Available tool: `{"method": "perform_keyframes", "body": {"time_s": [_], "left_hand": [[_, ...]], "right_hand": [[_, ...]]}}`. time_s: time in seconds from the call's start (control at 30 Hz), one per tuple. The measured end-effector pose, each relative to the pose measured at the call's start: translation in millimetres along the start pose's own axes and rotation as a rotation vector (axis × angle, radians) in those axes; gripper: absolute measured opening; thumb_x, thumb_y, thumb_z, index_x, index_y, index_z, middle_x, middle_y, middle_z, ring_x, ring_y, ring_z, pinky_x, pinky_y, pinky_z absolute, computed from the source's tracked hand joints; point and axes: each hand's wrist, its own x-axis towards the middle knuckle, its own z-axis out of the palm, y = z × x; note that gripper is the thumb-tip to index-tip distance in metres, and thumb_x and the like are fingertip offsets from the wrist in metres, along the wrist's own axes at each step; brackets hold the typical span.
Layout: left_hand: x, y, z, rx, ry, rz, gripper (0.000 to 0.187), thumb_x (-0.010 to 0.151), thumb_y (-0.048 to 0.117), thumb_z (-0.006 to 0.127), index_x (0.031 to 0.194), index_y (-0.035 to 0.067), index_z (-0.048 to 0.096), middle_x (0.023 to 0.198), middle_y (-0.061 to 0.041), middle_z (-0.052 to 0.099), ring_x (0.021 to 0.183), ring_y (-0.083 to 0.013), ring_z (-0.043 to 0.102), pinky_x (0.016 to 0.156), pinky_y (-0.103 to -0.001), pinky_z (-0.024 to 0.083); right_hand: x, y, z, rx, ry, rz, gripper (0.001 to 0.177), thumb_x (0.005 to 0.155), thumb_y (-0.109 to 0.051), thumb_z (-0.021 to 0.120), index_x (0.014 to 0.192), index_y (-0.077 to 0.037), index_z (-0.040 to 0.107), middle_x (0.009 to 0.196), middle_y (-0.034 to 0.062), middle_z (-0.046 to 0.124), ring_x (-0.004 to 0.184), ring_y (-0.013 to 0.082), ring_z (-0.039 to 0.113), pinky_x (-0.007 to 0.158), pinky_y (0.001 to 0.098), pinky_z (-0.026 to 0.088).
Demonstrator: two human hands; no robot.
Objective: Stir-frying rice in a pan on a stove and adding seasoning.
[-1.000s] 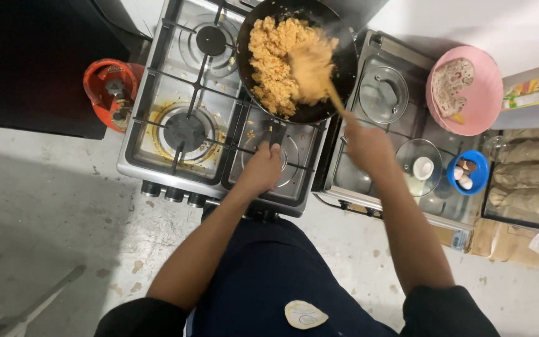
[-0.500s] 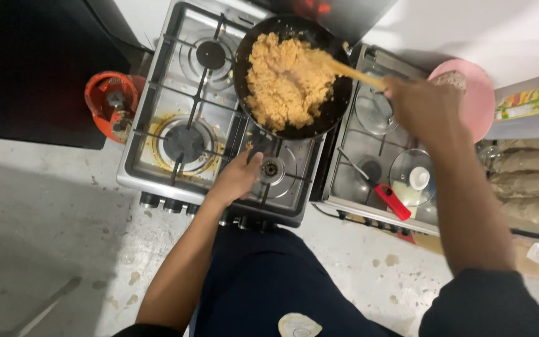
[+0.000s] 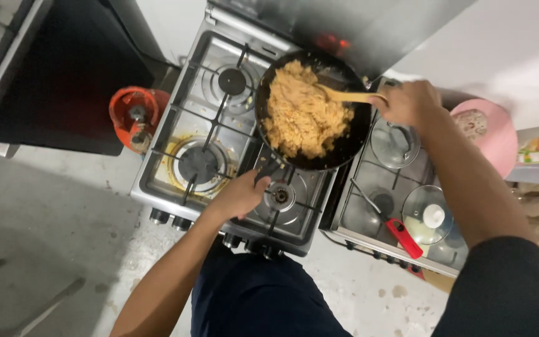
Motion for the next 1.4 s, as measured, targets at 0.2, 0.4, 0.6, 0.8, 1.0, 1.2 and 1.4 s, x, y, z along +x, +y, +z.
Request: {"method": "perform_keyframes", "body": {"time_s": [0.2,0.4,0.6,0.8,1.0,1.2,1.4], "left_hand": [[9,-7,1,-0.149,0.0,-0.042,0.04,0.1,0.044,0.049,0.109,0.007,0.063,0.054,-0.004,0.051,0.037,-0.0179,0.049,0.037,-0.035,0.042],[19,-18,1,-0.184,0.001,-0.105,0.047,0.101,0.047,0.054,0.1,0.0,0.06,0.066,-0.006,0.057,0.043,-0.0152,0.051,0.036,-0.033,0.041],[27,-24,-7,-0.237,-0.063,-0.089,0.043,0.1,0.045,0.052,0.104,0.004,0.059,0.068,-0.005,0.055,0.045,-0.0138,0.048,0.035,-0.031,0.039],[16,-9,-13,-0.147,-0.052,-0.094,0.042,0.1,0.045,0.053,0.109,0.004,0.057,0.064,-0.008,0.05,0.043,-0.0154,0.046,0.036,-0.032,0.038],[19,-10,-20,-0.011,-0.009,-0.055,0.052,0.099,0.045,0.054,0.13,0.004,0.05,0.062,-0.005,0.059,0.041,-0.0181,0.053,0.038,-0.035,0.043],[20,-12,-22,0.008,-0.051,0.004,0.042,0.102,0.043,0.05,0.106,0.002,0.057,0.063,-0.009,0.057,0.04,-0.0208,0.053,0.04,-0.038,0.045],[17,-10,-22,0.009,-0.045,-0.026,0.043,0.103,0.043,0.048,0.101,0.001,0.059,0.066,-0.008,0.06,0.042,-0.0203,0.055,0.04,-0.036,0.046]], "right_hand": [[-21,6,-27,-0.245,0.456,-0.345,0.043,0.111,-0.056,0.049,0.107,-0.021,0.074,0.075,-0.0001,0.07,0.064,0.0197,0.068,0.057,0.0365,0.054],[-101,2,-56,-0.278,0.758,-0.482,0.037,0.103,-0.021,0.064,0.139,-0.028,0.074,0.094,0.0029,0.066,0.081,0.0199,0.067,0.064,0.036,0.056],[-157,-19,-61,-0.389,0.389,-0.412,0.066,0.089,-0.018,0.065,0.153,-0.026,0.055,0.096,0.0084,0.065,0.085,0.0241,0.068,0.056,0.0322,0.059],[-124,-34,-14,-0.307,0.227,-0.312,0.06,0.096,-0.015,0.062,0.156,-0.018,0.052,0.109,0.0111,0.068,0.092,0.0281,0.07,0.061,0.037,0.062],[-99,-34,-126,-0.494,0.01,-0.129,0.039,0.109,-0.039,0.047,0.147,-0.041,0.058,0.096,0.0068,0.072,0.089,0.0251,0.073,0.073,0.0413,0.059],[-80,-54,-174,-0.388,0.197,-0.346,0.03,0.104,-0.04,0.051,0.128,-0.038,0.07,0.09,0.0019,0.07,0.087,0.0192,0.071,0.072,0.0365,0.055],[-89,-138,-143,-0.624,0.515,-0.497,0.038,0.089,-0.026,0.065,0.126,-0.019,0.071,0.092,0.0012,0.072,0.093,0.0161,0.069,0.062,0.0272,0.053]]}}
